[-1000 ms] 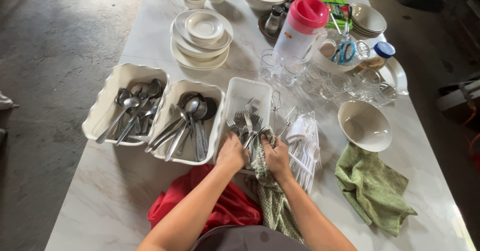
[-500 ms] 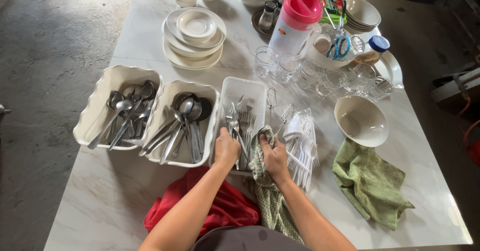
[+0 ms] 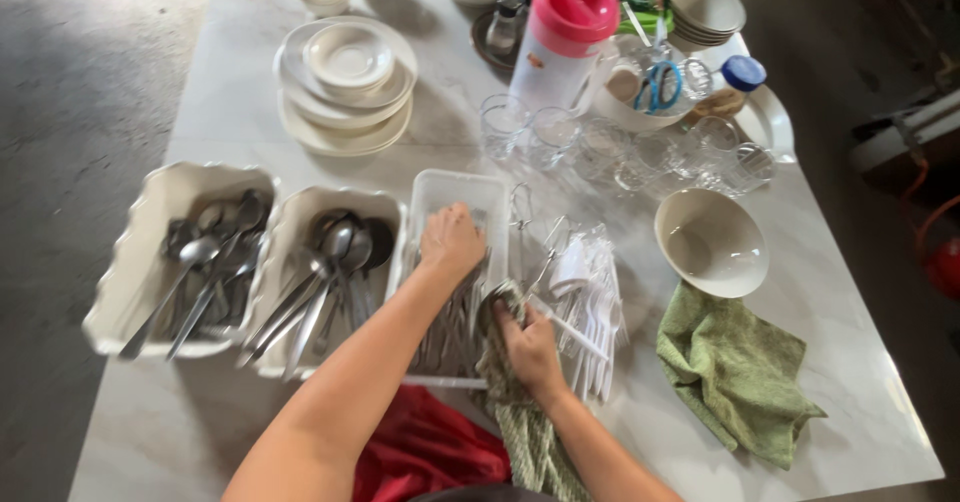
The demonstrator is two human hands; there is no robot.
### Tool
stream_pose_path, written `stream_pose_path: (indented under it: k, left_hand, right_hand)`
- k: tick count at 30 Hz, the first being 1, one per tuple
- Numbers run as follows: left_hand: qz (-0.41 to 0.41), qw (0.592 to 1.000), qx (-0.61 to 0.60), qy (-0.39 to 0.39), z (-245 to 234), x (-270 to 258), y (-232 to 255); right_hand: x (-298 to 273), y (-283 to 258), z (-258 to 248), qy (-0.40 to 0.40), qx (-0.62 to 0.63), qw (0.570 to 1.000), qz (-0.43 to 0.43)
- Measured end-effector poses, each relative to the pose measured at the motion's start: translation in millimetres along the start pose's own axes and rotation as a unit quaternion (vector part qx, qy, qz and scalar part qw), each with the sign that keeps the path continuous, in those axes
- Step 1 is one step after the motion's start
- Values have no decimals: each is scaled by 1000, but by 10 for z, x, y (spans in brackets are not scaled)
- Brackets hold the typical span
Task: The person wipes forks, spoons, and knives with a cloth and places them into white containers on a table. The person also wipes a wooden spoon and a whisk, then places them into a plastic bag.
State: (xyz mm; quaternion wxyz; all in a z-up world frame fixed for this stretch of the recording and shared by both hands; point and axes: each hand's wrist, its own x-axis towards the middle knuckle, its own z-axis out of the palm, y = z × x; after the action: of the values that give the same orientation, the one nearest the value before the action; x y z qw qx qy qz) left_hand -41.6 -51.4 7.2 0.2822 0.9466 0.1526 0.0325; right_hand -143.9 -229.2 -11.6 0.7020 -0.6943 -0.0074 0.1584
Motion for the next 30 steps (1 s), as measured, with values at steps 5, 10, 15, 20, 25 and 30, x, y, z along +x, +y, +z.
stream_pose_path:
  k: [5, 10, 15, 20, 25, 30]
  left_hand:
    - [-72, 991, 97, -51, 418, 500, 38]
    - [-78, 988, 110, -73, 738, 750, -54]
    - [-5, 1000, -11, 20, 442, 746, -154]
    - [114, 955, -182, 207, -637, 587, -12]
    - [125, 948, -239, 168, -1456, -88, 112]
    - [174, 917, -325, 151, -1349, -911, 453]
  right_hand:
    - [-43, -70, 23, -7, -57, 995, -77]
    - [-85, -203, 39, -21, -63, 998, -5]
    - [-68, -138, 11, -41, -5, 995, 96]
    - [12, -97, -36, -54, -24, 994, 90]
    - [239, -584, -270, 43, -4, 987, 155]
    - [300, -951, -28, -114, -43, 992, -19]
